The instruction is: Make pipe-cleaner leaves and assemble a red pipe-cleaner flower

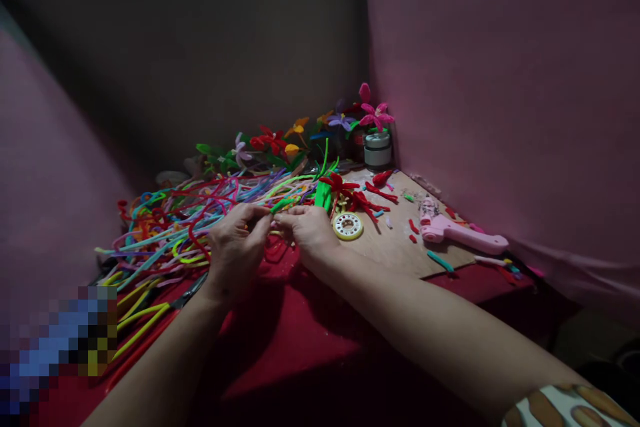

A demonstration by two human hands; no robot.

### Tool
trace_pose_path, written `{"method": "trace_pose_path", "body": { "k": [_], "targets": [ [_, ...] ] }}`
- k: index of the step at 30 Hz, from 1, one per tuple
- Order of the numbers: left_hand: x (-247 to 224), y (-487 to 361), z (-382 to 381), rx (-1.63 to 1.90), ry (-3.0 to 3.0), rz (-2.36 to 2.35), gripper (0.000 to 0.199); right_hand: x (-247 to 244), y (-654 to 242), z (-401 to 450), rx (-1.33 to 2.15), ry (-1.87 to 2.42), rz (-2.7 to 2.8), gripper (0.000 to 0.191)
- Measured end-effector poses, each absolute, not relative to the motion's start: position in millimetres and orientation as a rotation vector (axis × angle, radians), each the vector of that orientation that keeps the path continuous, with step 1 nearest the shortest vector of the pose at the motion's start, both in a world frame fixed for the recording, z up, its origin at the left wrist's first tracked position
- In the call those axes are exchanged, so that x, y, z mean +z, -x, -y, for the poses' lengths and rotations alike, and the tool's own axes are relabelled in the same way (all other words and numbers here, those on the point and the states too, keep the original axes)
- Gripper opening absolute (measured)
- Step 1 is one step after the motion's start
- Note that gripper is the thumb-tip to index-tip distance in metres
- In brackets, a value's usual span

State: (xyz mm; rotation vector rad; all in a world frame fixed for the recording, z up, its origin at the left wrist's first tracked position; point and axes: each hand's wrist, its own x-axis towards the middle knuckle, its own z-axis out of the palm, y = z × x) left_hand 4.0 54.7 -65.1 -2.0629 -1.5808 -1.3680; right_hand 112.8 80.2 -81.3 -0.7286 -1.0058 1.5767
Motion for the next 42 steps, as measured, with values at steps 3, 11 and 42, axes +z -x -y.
{"method": "trace_pose_path", "body": {
  "k": [3,11,42],
  "targets": [
    [-66,-6,-56,-1.194,2.033,1.513,0.011,-85,-118,-80,0.941,0.927,1.437,0.011],
    [-62,-1,-60,-0.656,2.161,1.32,0.015,-89,-130,-87,-0.38,0.826,2.093,0.018],
    [-52,25,-60,-0.511,2.364,1.023,0.022,-79,-134,-85,1.241,0.919,1.739,0.02]
  ]
}}
